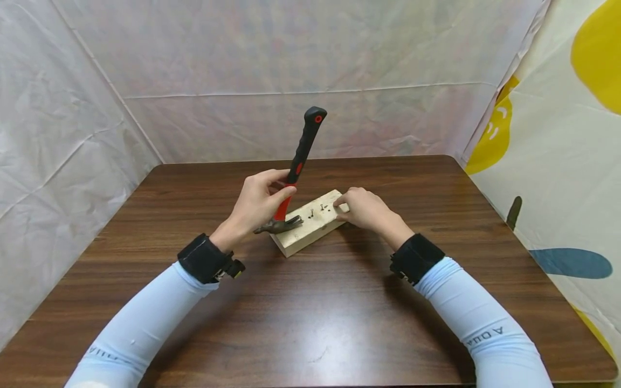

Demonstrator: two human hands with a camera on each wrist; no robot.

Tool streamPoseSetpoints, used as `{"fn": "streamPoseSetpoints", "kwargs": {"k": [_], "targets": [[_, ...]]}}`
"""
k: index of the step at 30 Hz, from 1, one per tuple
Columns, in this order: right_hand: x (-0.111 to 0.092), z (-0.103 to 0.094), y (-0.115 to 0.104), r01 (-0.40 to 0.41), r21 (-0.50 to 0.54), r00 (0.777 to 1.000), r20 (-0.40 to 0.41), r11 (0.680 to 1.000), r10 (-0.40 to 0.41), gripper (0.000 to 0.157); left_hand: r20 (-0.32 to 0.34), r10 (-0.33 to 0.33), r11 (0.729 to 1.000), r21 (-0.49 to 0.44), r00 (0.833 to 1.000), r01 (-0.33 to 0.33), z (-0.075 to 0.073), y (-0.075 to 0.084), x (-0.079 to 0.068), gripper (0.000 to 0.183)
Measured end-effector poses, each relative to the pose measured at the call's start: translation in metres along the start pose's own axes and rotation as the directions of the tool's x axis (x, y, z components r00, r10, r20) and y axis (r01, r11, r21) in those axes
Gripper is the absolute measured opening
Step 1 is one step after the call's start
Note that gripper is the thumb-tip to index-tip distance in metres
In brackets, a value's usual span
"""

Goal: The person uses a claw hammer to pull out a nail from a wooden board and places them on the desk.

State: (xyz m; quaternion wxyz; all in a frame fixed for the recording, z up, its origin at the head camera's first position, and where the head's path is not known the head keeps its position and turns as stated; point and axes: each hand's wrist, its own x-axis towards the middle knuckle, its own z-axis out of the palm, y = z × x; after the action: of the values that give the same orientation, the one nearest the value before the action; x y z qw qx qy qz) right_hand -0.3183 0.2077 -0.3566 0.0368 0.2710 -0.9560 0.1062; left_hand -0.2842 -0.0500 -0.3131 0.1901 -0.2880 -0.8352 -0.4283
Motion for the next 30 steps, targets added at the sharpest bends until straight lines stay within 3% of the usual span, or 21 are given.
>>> {"fn": "streamPoseSetpoints", "kwargs": {"k": [13, 30], "targets": [[0.0004, -0.0008, -0.0009, -0.003, 0.010, 1.000, 0.011, 1.000, 0.002, 0.038, -0.012, -0.010, 0.999, 0.035, 1.000, 0.010, 0.0012, -0.0005, 0.0020, 0.033], [-0.0004, 0.0010, -0.0012, -0.001, 0.007, 1.000, -0.006, 1.000, 0.001, 0.038, -0.080, -0.026, 0.999, -0.032, 0.996, 0.023, 0.0045, -0.0035, -0.0014, 0.028]]}}
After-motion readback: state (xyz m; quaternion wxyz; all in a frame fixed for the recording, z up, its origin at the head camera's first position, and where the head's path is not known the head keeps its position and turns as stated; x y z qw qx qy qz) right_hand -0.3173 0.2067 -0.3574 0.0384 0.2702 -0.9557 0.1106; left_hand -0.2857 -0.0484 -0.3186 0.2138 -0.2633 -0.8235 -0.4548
